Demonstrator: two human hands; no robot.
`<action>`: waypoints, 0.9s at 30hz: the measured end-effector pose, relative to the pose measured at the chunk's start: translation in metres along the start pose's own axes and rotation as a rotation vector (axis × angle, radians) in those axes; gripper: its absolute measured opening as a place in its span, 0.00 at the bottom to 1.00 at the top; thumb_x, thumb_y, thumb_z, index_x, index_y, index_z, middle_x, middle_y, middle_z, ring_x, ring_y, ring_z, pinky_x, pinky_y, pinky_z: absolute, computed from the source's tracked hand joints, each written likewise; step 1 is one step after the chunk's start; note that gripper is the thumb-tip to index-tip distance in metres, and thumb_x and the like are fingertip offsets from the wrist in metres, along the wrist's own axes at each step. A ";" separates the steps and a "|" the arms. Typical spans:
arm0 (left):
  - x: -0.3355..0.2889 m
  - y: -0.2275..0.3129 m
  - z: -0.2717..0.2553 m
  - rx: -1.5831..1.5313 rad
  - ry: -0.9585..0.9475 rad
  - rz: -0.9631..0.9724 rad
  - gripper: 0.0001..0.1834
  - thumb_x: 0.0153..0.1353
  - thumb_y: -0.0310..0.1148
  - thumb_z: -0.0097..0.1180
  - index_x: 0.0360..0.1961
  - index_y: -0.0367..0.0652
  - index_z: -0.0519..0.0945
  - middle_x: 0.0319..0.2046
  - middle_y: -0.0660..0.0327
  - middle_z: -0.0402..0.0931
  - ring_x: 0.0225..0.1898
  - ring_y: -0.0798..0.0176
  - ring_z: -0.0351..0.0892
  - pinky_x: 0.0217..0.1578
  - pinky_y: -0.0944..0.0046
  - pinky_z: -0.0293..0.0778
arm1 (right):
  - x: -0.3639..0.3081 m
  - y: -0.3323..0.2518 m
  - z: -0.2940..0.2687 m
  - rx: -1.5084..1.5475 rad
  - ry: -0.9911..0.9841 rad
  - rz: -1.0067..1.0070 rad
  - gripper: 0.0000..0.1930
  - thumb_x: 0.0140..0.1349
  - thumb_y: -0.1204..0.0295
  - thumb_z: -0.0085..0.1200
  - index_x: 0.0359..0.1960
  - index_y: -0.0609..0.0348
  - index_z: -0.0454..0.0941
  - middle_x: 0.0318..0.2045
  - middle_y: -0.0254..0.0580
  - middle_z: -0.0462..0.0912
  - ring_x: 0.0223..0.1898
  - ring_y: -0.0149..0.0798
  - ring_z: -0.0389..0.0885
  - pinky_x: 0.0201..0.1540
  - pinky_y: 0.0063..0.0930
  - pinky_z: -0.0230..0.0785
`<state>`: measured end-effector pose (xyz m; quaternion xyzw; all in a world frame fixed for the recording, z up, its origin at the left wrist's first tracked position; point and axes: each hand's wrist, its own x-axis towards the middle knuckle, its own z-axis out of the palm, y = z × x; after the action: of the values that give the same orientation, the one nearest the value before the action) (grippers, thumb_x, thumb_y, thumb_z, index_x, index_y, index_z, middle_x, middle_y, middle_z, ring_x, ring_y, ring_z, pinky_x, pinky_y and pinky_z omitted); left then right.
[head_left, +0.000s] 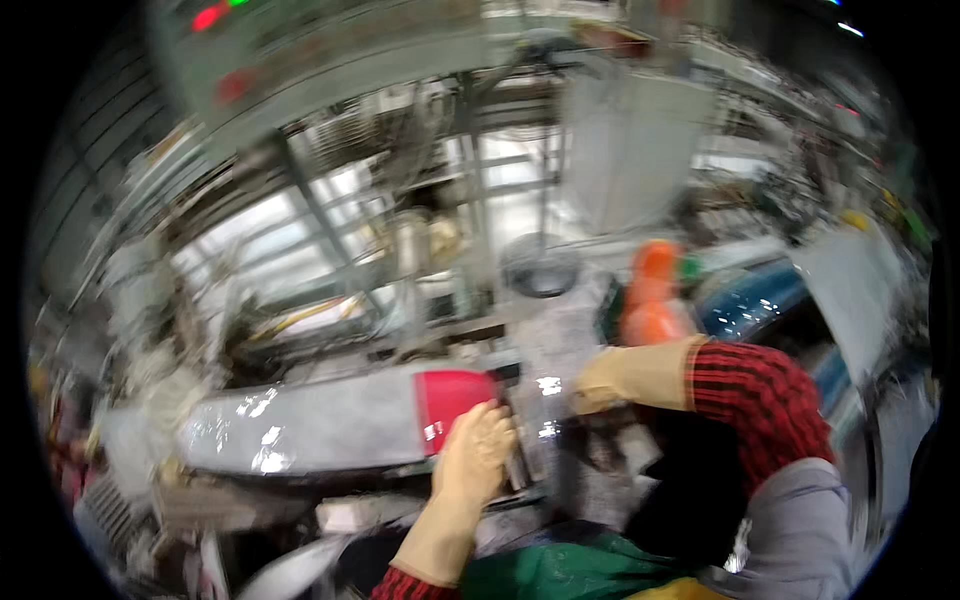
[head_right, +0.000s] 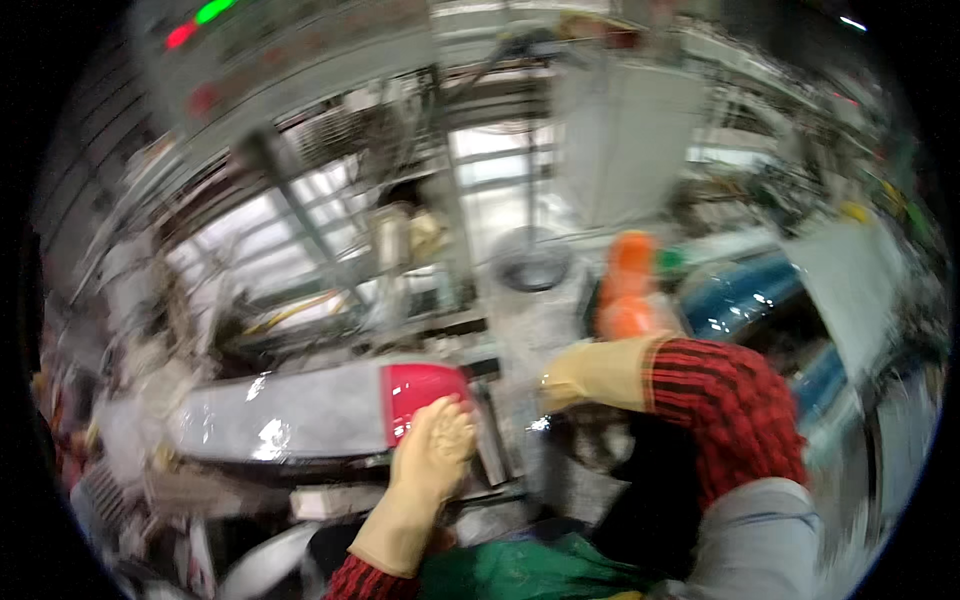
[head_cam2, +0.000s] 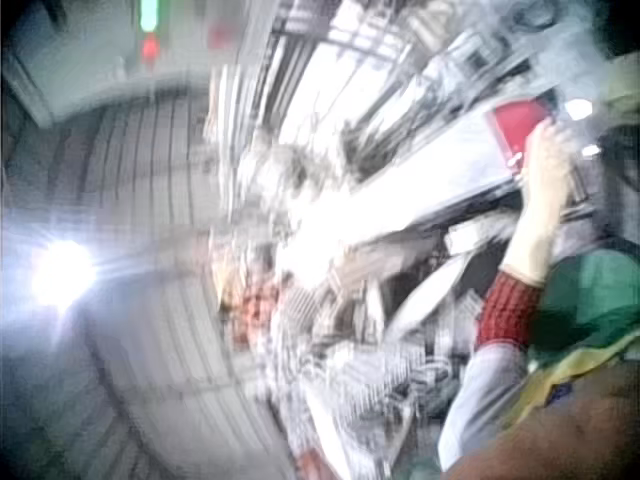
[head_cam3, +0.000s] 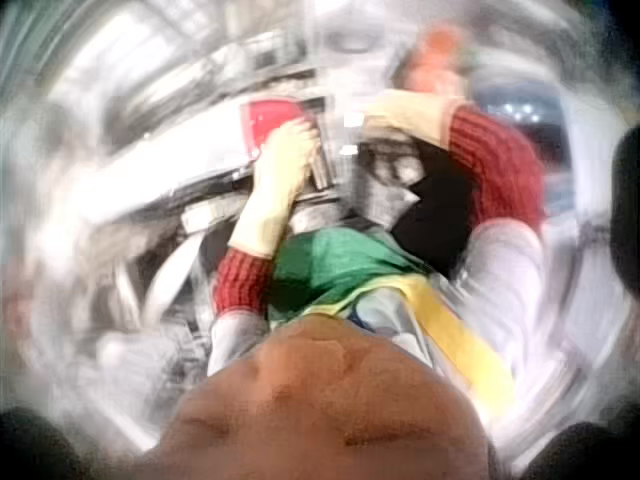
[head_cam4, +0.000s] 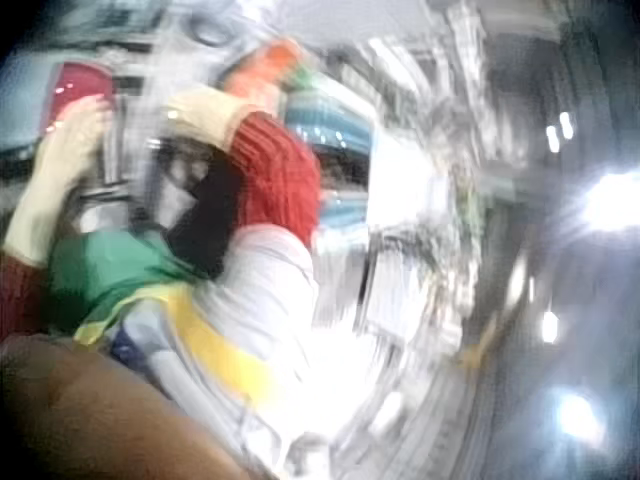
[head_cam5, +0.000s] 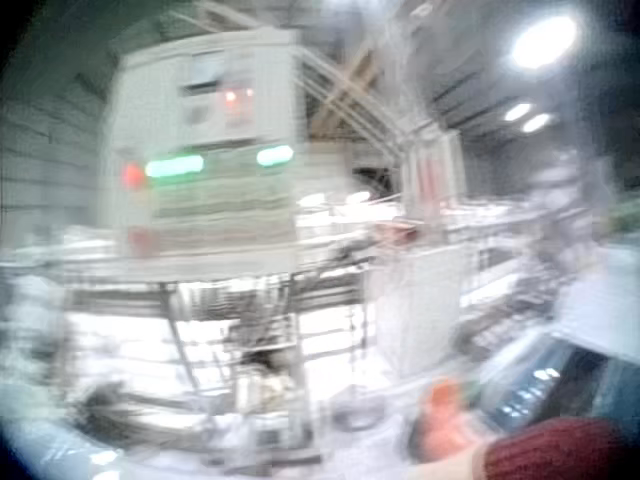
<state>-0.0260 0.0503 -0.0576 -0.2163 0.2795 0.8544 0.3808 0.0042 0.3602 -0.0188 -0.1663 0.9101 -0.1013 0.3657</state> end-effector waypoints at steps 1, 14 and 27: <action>-0.002 -0.004 0.005 0.084 0.030 0.071 0.17 0.66 0.39 0.60 0.51 0.40 0.80 0.46 0.54 0.80 0.47 0.54 0.81 0.48 0.56 0.81 | 0.011 0.005 0.008 -0.013 0.025 -0.028 0.16 0.61 0.57 0.53 0.42 0.51 0.87 0.38 0.44 0.87 0.39 0.51 0.85 0.39 0.47 0.76; -0.033 -0.006 0.051 0.261 0.137 0.194 0.22 0.67 0.39 0.60 0.57 0.38 0.76 0.61 0.55 0.72 0.61 0.54 0.72 0.59 0.56 0.73 | 0.056 -0.012 -0.006 -0.170 -0.142 0.095 0.19 0.56 0.55 0.55 0.44 0.50 0.88 0.42 0.45 0.88 0.45 0.52 0.84 0.42 0.53 0.74; -0.033 -0.005 0.039 0.265 0.078 0.210 0.29 0.69 0.44 0.55 0.66 0.40 0.69 0.66 0.54 0.66 0.67 0.53 0.65 0.65 0.56 0.69 | 0.067 -0.020 -0.003 -0.107 -0.119 0.136 0.18 0.56 0.55 0.57 0.45 0.45 0.88 0.45 0.48 0.87 0.47 0.55 0.84 0.43 0.59 0.73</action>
<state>-0.0076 0.0610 -0.0105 -0.1670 0.4252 0.8361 0.3036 -0.0387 0.3165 -0.0522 -0.1291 0.9002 -0.0175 0.4155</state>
